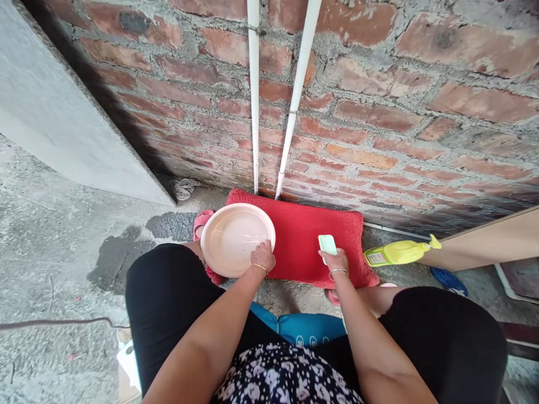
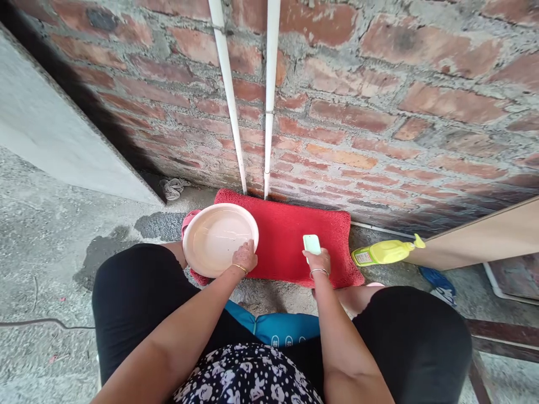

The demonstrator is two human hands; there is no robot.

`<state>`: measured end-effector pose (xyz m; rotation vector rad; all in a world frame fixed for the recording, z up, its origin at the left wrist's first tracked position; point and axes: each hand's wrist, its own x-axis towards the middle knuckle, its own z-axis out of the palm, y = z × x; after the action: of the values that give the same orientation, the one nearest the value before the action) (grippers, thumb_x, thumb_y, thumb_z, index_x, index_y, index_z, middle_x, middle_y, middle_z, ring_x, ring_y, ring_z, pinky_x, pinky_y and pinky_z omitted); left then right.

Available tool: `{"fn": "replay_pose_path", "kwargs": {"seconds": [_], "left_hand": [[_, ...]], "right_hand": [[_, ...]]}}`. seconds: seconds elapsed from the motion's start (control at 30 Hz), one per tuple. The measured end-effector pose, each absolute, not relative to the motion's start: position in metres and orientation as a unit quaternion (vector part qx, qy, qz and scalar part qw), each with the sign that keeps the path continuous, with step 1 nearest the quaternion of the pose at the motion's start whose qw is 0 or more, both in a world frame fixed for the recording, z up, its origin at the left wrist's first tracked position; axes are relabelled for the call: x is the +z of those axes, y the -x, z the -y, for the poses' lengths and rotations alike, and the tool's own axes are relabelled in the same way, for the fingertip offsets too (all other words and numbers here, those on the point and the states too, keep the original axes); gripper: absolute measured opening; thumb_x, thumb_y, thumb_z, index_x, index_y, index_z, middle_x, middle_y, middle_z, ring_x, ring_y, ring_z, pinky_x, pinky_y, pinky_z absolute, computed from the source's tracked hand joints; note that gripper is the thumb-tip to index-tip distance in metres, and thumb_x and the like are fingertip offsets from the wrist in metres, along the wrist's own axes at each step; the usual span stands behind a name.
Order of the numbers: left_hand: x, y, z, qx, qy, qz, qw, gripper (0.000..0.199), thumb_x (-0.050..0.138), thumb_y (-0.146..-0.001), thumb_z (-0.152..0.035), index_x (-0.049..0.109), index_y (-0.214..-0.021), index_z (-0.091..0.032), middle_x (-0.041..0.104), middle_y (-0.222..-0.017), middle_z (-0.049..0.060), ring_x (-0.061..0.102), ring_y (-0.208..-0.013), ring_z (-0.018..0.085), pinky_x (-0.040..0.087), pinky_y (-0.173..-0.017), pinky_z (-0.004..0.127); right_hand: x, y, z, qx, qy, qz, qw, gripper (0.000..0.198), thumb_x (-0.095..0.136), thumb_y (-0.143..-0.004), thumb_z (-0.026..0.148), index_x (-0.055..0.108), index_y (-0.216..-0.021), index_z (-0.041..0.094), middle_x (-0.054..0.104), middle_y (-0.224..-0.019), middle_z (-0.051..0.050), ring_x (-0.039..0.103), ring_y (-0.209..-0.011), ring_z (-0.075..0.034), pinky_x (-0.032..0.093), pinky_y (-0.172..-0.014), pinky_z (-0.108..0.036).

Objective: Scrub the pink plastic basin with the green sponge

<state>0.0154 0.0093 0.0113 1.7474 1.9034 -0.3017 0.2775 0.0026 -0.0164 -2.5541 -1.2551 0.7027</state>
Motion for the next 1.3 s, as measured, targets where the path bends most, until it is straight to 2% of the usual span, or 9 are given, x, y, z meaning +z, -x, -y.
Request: {"fn": "replay_pose_path", "kwargs": {"seconds": [0.1, 0.3, 0.47, 0.67, 0.9, 1.03, 1.3], "left_hand": [[0.014, -0.012, -0.003, -0.138, -0.652, -0.698, 0.264, 0.046, 0.045, -0.08, -0.026, 0.037, -0.125, -0.021, 0.052, -0.119, 0.012, 0.051, -0.109, 0.023, 0.04, -0.088, 0.038], [0.027, 0.004, 0.01, -0.191, -0.666, -0.669, 0.27, 0.041, 0.05, -0.077, -0.031, 0.049, -0.116, -0.019, 0.054, -0.12, 0.015, 0.051, -0.112, 0.026, 0.037, -0.09, 0.043], [0.037, 0.014, 0.011, -0.23, -0.677, -0.639, 0.282, 0.039, 0.05, -0.077, -0.034, 0.053, -0.113, -0.019, 0.056, -0.121, 0.014, 0.051, -0.112, 0.027, 0.038, -0.089, 0.044], [0.048, 0.016, 0.015, -0.239, -0.687, -0.623, 0.288, 0.042, 0.053, -0.075, -0.03, 0.051, -0.115, -0.021, 0.055, -0.122, 0.013, 0.053, -0.111, 0.026, 0.041, -0.088, 0.045], [0.064, 0.013, 0.027, -0.277, -0.689, -0.611, 0.274, 0.054, 0.055, -0.07, -0.019, 0.046, -0.123, -0.014, 0.053, -0.123, 0.02, 0.053, -0.109, 0.031, 0.043, -0.082, 0.049], [0.069, 0.013, 0.023, -0.273, -0.697, -0.594, 0.294, 0.054, 0.058, -0.069, -0.018, 0.048, -0.122, -0.015, 0.054, -0.123, 0.018, 0.053, -0.11, 0.029, 0.044, -0.084, 0.046], [0.065, 0.0, -0.002, -0.287, -0.7, -0.577, 0.308, 0.043, 0.051, -0.073, -0.01, 0.057, -0.115, -0.012, 0.058, -0.118, 0.02, 0.055, -0.108, 0.031, 0.047, -0.079, 0.047]], "right_hand": [[-0.011, -0.231, -0.01, 0.274, 0.843, 0.451, 0.11, 0.058, 0.067, -0.061, 0.053, 0.053, -0.106, 0.019, 0.063, -0.103, -0.009, 0.061, -0.087, -0.021, 0.045, -0.069, -0.027], [-0.007, -0.143, -0.01, 0.301, 0.774, 0.556, -0.021, 0.061, 0.067, -0.06, 0.056, 0.049, -0.107, 0.023, 0.058, -0.112, -0.008, 0.058, -0.097, -0.023, 0.043, -0.075, -0.032], [-0.005, -0.182, -0.001, 0.227, 0.789, 0.566, -0.08, 0.061, 0.067, -0.059, 0.057, 0.049, -0.104, 0.019, 0.061, -0.105, -0.013, 0.056, -0.102, -0.028, 0.04, -0.083, -0.039], [0.01, -0.236, 0.01, 0.261, 0.852, 0.448, -0.069, 0.065, 0.063, -0.061, 0.06, 0.047, -0.106, 0.017, 0.064, -0.101, -0.017, 0.062, -0.092, -0.03, 0.045, -0.068, -0.036], [0.003, -0.149, 0.011, 0.306, 0.794, 0.521, -0.063, 0.07, 0.067, -0.057, 0.061, 0.044, -0.107, 0.018, 0.064, -0.099, -0.012, 0.061, -0.091, -0.027, 0.043, -0.07, -0.033], [-0.004, -0.132, 0.015, 0.291, 0.767, 0.564, -0.092, 0.067, 0.069, -0.058, 0.056, 0.044, -0.107, 0.018, 0.064, -0.096, -0.011, 0.061, -0.091, -0.026, 0.042, -0.073, -0.033], [0.006, -0.234, 0.038, 0.258, 0.84, 0.457, -0.137, 0.065, 0.059, -0.062, 0.063, 0.043, -0.107, 0.018, 0.064, -0.097, -0.013, 0.062, -0.091, -0.028, 0.044, -0.069, -0.035]]}}
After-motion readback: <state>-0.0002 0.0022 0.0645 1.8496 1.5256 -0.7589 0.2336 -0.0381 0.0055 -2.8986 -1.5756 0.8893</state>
